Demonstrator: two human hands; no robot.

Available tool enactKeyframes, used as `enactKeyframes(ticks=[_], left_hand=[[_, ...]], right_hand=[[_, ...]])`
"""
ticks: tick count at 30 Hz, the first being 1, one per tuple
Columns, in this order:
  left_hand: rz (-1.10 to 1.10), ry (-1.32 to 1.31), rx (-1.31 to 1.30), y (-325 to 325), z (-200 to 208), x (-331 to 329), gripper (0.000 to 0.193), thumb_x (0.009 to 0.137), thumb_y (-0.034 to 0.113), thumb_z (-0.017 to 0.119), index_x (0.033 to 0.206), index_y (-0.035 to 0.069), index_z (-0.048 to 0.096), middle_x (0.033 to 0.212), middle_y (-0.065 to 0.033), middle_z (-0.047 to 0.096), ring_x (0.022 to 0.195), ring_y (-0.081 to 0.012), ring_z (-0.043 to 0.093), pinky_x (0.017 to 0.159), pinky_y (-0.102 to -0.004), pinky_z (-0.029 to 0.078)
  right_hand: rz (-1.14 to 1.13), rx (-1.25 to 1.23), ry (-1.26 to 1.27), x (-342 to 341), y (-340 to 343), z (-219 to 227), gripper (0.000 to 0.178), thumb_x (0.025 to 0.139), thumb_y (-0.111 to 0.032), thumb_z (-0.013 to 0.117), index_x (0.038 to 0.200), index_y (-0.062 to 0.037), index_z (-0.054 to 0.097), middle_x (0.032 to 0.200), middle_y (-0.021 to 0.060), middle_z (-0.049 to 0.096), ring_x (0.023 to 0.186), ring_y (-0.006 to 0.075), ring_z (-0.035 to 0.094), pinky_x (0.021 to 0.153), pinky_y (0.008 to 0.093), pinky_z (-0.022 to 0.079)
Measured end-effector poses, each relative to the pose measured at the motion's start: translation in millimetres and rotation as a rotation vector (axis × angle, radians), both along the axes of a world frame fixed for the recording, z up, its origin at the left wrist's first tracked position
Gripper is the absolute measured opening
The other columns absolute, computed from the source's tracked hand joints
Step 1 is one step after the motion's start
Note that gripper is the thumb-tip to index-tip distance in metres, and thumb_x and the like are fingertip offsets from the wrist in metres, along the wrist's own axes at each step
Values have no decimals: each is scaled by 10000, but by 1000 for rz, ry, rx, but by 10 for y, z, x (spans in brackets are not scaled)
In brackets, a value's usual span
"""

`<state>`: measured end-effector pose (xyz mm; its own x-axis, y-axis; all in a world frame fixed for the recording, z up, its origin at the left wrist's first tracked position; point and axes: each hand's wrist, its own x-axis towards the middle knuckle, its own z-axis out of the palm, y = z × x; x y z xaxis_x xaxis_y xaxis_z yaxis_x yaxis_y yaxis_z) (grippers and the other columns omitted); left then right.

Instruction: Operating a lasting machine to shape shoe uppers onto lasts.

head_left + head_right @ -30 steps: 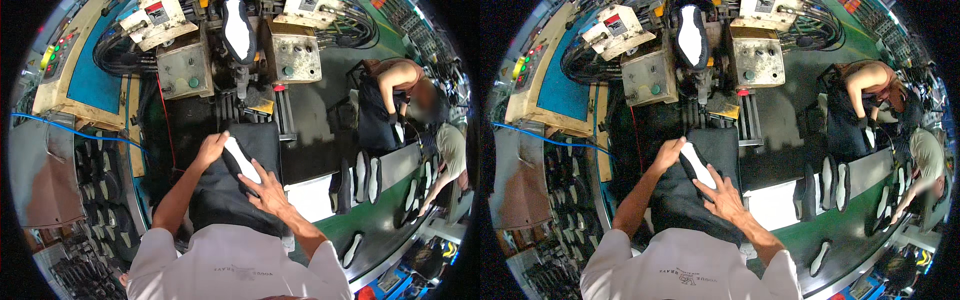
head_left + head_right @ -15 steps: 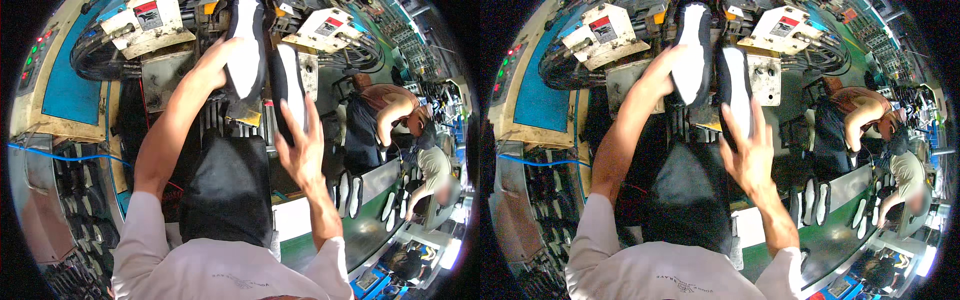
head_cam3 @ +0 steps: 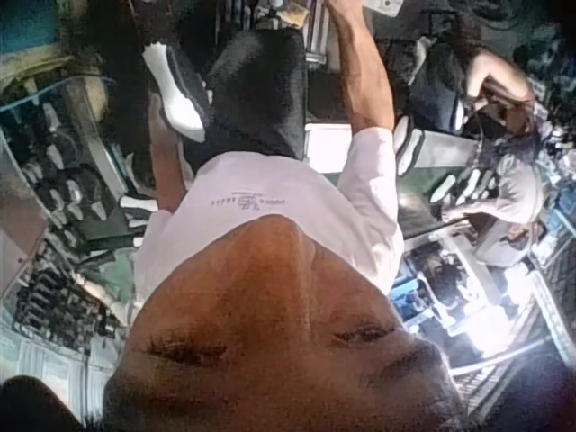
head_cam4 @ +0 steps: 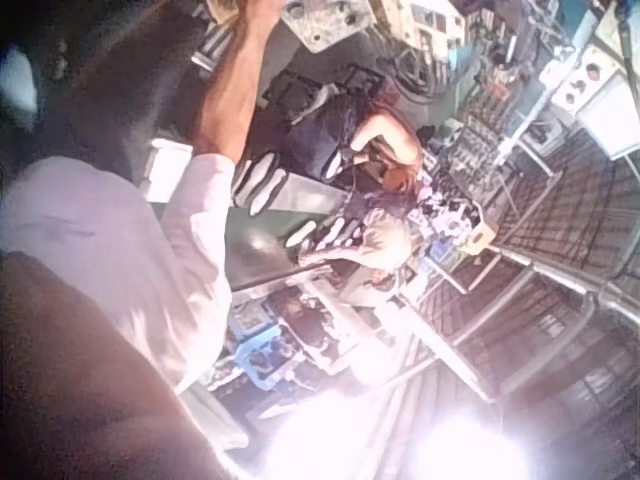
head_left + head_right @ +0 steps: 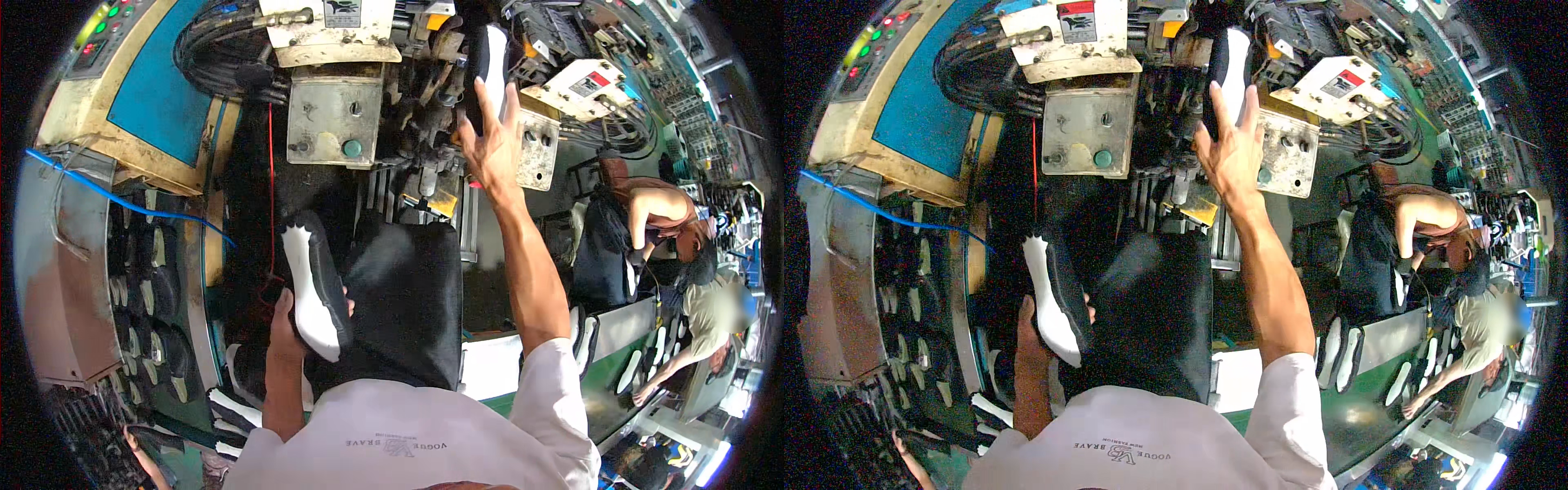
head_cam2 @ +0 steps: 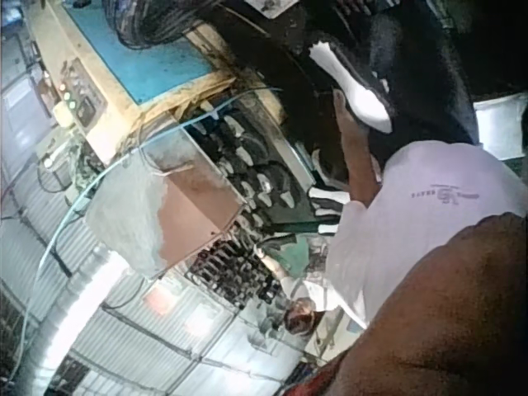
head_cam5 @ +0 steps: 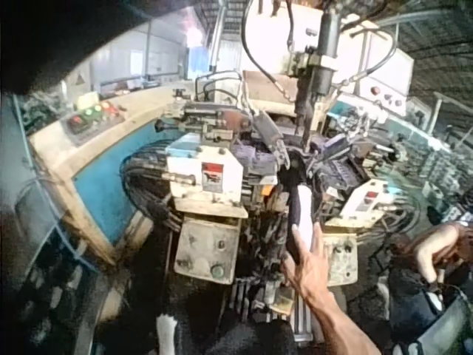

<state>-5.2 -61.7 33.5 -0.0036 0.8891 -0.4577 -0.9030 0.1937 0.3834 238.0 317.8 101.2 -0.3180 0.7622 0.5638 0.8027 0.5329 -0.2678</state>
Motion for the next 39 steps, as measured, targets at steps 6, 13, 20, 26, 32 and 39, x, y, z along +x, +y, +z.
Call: enactKeyframes(ticks=[6,13,20,26,32,39], left_hand=[[-67,109,-139,-304,-127,47,855,1052,643,457,1478,-97,505,1261,-312,697,1088,-465,733,995,-576,596],[-195,251,-145,-151,-86,248,818,1090,633,344,1418,-85,560,1201,-282,737,1066,-411,751,986,-495,595],[-231,230,-275,65,-117,294,692,1127,521,348,1487,-50,504,1231,-276,723,1080,-412,748,983,-504,607],[-268,292,-351,488,-133,300,594,1073,399,499,1591,112,446,1343,-186,679,1070,-372,756,936,-499,620],[-339,248,-360,929,-307,263,562,1122,383,457,1607,108,395,1341,-162,673,1047,-381,763,905,-486,629],[-418,195,-136,1280,-498,356,547,1125,447,454,1524,73,459,1226,-197,710,1035,-373,761,902,-503,622]], right_hand=[[-30,-59,-91,-68,-106,104,742,961,-308,748,1640,-368,456,1704,347,272,1219,576,613,1065,594,516],[26,119,-106,-146,-45,-35,724,944,-228,754,1620,-242,496,1666,357,322,1300,613,510,1137,617,444],[58,237,-134,-210,313,-81,692,942,-170,727,1597,-117,509,1648,360,355,1502,545,383,1257,606,327],[36,342,-194,-389,1176,24,504,1034,-181,513,1521,-70,577,1570,306,513,1491,479,451,1278,547,324],[18,440,-220,-564,1666,190,468,1037,-196,533,1477,-64,622,1478,295,596,1417,469,531,1227,534,386],[-1,496,-223,-574,1688,435,446,1026,-200,563,1446,-67,631,1413,284,617,1361,453,567,1194,530,413]])
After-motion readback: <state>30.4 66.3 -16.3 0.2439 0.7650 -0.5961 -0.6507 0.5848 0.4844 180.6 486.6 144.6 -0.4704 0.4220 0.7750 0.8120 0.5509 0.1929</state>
